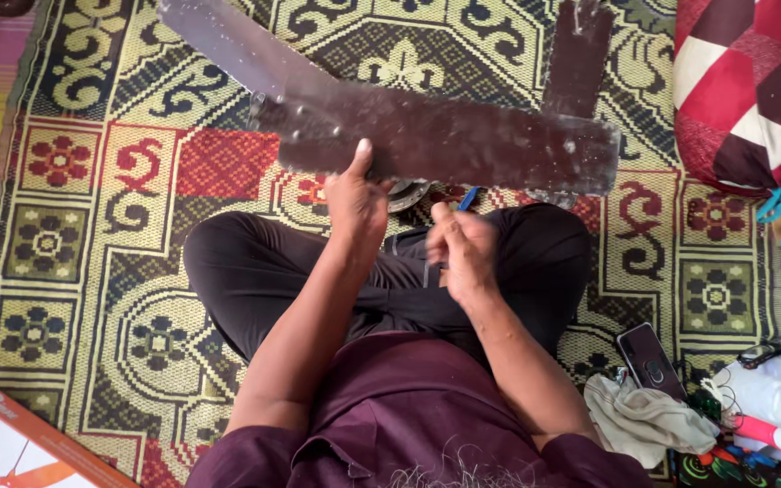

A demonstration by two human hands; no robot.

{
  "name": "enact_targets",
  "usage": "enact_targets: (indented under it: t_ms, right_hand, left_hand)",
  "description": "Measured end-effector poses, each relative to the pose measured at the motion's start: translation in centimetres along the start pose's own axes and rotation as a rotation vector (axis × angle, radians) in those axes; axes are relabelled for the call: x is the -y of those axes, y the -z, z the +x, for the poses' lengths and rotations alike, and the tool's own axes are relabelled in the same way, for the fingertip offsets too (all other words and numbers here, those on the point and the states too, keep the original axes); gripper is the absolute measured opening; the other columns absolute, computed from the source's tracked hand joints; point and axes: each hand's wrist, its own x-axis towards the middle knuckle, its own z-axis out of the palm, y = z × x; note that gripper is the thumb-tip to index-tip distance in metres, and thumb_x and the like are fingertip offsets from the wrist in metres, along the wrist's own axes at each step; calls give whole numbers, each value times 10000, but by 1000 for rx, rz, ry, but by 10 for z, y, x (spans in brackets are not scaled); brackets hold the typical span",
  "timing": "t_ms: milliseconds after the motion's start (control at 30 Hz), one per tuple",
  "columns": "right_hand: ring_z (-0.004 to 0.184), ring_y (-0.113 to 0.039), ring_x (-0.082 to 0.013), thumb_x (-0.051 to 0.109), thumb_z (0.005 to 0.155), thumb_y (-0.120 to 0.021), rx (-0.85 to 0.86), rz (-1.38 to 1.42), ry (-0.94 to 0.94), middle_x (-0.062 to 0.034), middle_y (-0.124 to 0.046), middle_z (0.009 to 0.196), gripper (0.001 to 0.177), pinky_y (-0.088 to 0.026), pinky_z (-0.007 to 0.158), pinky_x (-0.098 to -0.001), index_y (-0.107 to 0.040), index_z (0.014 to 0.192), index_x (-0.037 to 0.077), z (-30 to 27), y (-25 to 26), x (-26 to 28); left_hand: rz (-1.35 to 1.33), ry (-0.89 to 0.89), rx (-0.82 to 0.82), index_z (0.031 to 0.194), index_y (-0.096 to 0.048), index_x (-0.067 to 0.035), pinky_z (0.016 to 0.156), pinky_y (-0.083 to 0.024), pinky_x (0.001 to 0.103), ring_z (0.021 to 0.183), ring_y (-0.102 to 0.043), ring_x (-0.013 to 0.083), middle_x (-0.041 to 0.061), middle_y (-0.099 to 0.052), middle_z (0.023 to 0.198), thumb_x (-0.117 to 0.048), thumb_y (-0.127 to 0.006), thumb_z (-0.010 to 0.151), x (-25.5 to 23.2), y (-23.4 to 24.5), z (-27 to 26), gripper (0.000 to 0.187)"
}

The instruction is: The person sits on a patterned rug and attaches two fan blades to a ceiling fan motor housing. They use a screwdriver to tighten the screws securing each blade to the motor hub.

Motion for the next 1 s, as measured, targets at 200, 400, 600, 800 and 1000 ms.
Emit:
enact_targets:
  t_ms: [200, 400, 600, 800, 1000]
  right_hand:
    - [1130, -532, 59, 593, 1169, -212, -37, 101, 2, -328, -581, 1361, 883, -589, 761, -495, -398, 1531, -191, 1, 35, 12]
    - [1302, -464, 34, 652, 1208, -119, -39, 6, -41, -326, -464, 1468, 940, -552, 946, -610, -383, 1599, -161, 9, -6, 6]
    - [1339, -431, 70, 619, 1051, 167, -218, -173, -181, -266, -419, 1411, 1083, -457, 928, -669, -465, 1644, -30, 9, -64, -8]
    - [1388, -428, 30, 643, 1153, 26, -203, -151, -62, -300, -423, 1430, 978, -508, 977, -656, -391, 1632, -100, 4, -112, -15]
    - [1281, -487, 52, 650, 1180, -130, -155, -91, -105, -273, -450, 1474, 921, -576, 881, -533, -405, 1591, -127, 11, -76, 17]
  left_hand:
    - [93, -56, -30, 1581, -546, -106, 961, -612, 510, 1367, -449, 27, 320, -463, 1565, -671, 26, 1142, 40, -4, -33, 916]
    - [-90, -52, 52, 1616, -513, -80, 1001, -578, 514, 1365, -446, 31, 348, -437, 1625, -642, 34, 1130, 69, 13, -48, 922]
    - [-27, -183, 6, 1563, -556, -39, 943, -628, 479, 1298, -468, 37, 369, -562, 1549, -546, -371, 1210, 81, -30, -19, 645]
    - [111, -80, 22, 1535, -582, -17, 913, -640, 438, 1277, -478, 22, 342, -583, 1557, -529, -354, 1213, 97, -13, -7, 647]
    - [587, -92, 114, 1557, -625, -122, 928, -610, 459, 1252, -473, 16, 308, -575, 1562, -533, -262, 1215, 91, 28, -2, 645]
